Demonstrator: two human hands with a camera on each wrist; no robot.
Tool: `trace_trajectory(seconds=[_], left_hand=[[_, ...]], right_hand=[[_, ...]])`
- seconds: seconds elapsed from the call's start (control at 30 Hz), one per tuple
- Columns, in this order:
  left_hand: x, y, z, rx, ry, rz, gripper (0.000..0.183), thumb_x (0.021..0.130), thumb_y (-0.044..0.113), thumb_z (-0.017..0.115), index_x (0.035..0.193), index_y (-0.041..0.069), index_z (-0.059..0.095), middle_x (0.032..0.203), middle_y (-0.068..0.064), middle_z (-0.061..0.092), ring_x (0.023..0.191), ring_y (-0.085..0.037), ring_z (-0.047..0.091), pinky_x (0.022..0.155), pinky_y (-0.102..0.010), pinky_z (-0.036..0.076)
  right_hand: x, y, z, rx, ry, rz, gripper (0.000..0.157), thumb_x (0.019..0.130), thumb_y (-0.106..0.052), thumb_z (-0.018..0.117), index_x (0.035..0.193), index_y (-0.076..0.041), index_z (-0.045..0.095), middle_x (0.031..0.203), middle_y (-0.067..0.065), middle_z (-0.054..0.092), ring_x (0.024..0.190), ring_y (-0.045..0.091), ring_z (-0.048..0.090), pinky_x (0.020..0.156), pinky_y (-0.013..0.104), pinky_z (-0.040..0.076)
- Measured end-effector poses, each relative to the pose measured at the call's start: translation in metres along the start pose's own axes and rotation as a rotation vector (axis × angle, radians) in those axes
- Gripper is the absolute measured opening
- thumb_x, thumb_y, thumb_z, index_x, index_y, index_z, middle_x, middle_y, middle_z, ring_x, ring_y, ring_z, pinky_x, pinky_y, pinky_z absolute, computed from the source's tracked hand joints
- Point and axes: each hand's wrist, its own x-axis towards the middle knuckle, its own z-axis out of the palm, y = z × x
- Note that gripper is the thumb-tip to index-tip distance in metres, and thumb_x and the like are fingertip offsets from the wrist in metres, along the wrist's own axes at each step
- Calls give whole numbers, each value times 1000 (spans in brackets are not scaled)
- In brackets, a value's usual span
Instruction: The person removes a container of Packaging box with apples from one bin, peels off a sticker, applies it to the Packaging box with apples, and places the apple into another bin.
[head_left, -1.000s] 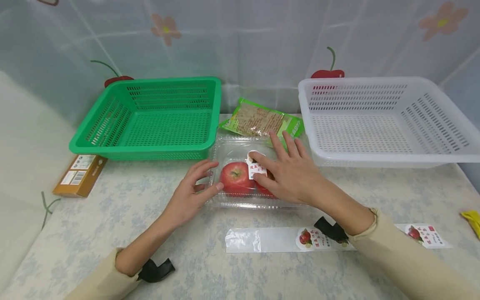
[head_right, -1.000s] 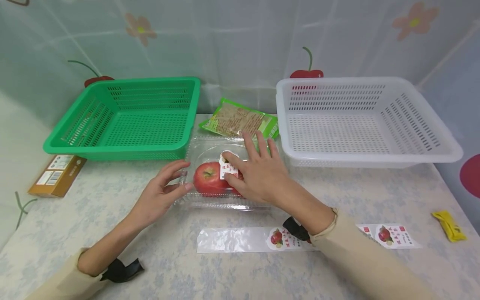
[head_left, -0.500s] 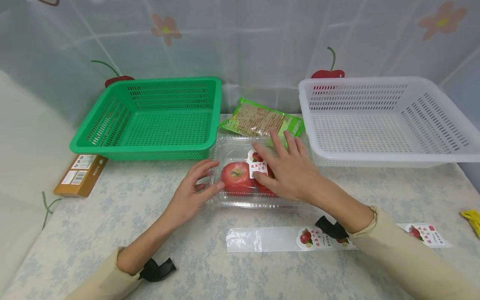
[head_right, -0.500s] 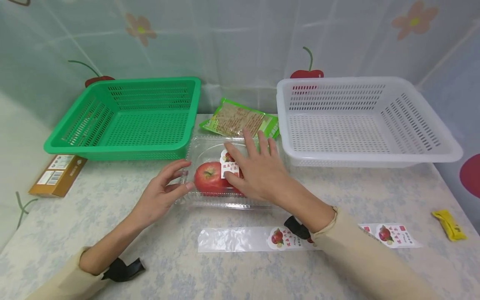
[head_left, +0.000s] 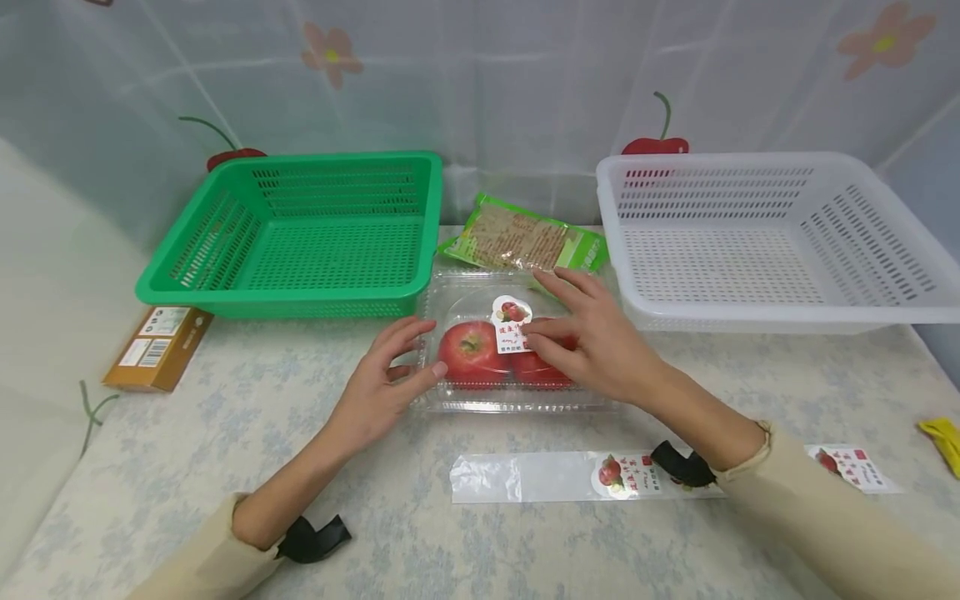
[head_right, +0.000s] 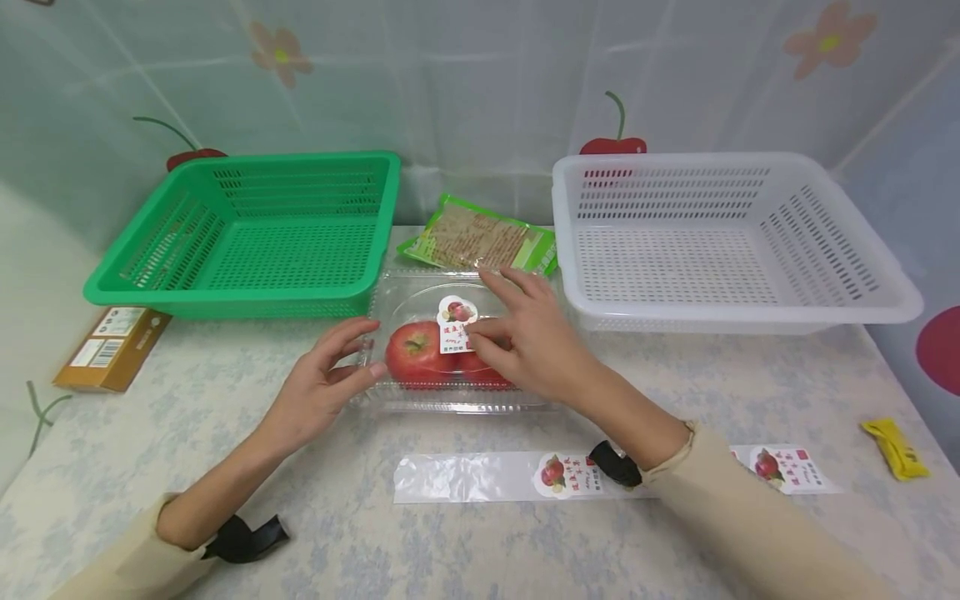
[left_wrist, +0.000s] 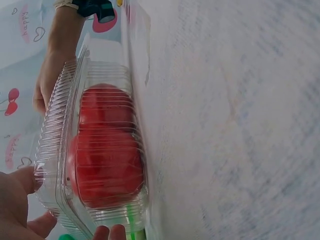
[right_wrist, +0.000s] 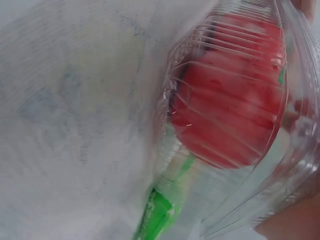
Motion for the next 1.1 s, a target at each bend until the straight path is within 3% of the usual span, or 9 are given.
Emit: trace_trajectory(seconds=[0.13,0.3,0.53,0.7,0.97,1.1], left_hand=[[0,0,0,5,2,0,53,93,14,70,141,4,51,153,-12,33,130,-32,43,101,-52,42],[1,0,-1,10,6,-2,52,93,14,70,141,5,52,152,-11,34,130,-32,43,100,-51,42],[0,-1,-2,-5,1,1,51,93,13,68,141,7,52,153,-9,33,132,-32,43,101,-51,41],[-1,-2,-2,-14,-5,9,50,94,13,67,141,7,51,153,-8,33,133,-33,41,102,-51,41],[-2,-2,-1,-7,-19,10,50,95,15,66,141,10,50,154,-8,30,135,-33,39,103,-53,40],[-2,-2,0,-19,-19,13,48,95,11,64,141,8,50,155,-11,28,135,-34,38,103,-52,39]], right_hand=[[1,-4,1,-81,-6,31,19,89,-20,70,104,-12,80,143,21,50,136,44,36,112,56,23],[4,-7,1,-94,-28,80,25,88,-22,71,108,-9,78,142,22,50,136,44,37,113,53,23],[3,-9,-2,-187,-159,171,45,94,-39,62,131,-14,66,153,21,35,142,40,27,116,51,16],[2,-9,-2,-263,-226,179,53,98,-46,51,142,-17,56,158,20,26,145,39,20,117,53,11],[-2,-8,-1,-150,-160,125,36,97,-35,60,128,-18,69,155,22,31,143,45,21,115,59,10],[0,-11,-3,-210,-252,163,42,101,-40,51,140,-27,58,159,20,22,145,43,15,115,58,8]])
